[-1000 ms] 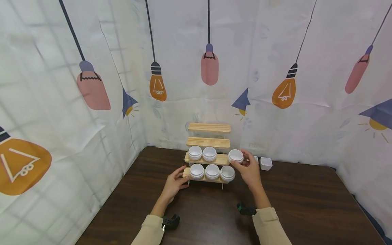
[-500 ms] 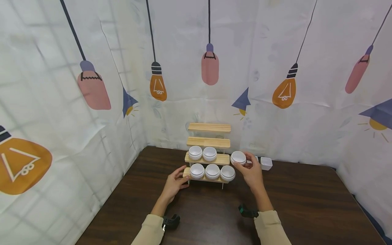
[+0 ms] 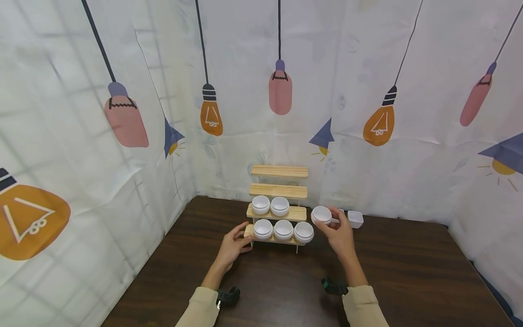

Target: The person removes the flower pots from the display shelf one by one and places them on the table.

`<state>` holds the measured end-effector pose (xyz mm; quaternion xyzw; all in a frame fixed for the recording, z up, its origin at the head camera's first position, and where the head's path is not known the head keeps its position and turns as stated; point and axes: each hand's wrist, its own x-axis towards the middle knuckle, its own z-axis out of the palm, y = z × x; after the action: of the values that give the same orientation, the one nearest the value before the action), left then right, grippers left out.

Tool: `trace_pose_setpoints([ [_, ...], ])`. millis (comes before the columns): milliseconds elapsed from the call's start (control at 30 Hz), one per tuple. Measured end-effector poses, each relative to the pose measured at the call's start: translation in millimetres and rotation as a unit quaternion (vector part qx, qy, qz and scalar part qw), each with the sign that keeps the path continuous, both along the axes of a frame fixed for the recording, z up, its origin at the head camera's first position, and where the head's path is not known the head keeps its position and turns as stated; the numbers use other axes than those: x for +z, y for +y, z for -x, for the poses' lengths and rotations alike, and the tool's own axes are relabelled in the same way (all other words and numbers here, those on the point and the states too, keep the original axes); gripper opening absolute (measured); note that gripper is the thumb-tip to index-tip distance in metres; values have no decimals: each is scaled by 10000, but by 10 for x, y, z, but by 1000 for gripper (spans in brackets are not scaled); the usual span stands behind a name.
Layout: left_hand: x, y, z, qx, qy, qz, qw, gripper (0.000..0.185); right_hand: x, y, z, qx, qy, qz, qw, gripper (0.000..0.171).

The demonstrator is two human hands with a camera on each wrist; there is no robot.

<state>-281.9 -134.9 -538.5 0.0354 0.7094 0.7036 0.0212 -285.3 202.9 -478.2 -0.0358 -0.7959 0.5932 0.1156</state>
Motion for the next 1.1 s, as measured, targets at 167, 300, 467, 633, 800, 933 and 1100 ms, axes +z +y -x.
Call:
trace_pose_setpoints([
  [167, 1, 1, -1, 6, 17, -4, 10000, 59, -57, 37, 6, -32, -77, -72, 9999, 64],
  [300, -12, -4, 11, 24, -30, -51, 10000, 60, -109, 64, 24, -94, 17, 37, 9999, 62],
  [467, -15, -8, 16, 36, -66, -75, 9999, 60, -156, 106, 16, -138, 47, -1, 9999, 63],
  [633, -6, -6, 9, 38, -49, -69, 10000, 60, -188, 155, -15, -153, -109, -230, 9996, 67],
  [800, -3, -5, 5, 36, -35, -72, 10000, 60, -225, 192, -36, -200, -276, -321, 9989, 69],
  [933, -7, -7, 10, 38, -53, -42, 10000, 60, -247, 214, -46, -212, -396, -319, 9985, 69],
  [1100, 75, -6, -32, -15, -89, -86, 9999, 59, -263, 244, -67, -172, -555, -349, 9977, 72],
])
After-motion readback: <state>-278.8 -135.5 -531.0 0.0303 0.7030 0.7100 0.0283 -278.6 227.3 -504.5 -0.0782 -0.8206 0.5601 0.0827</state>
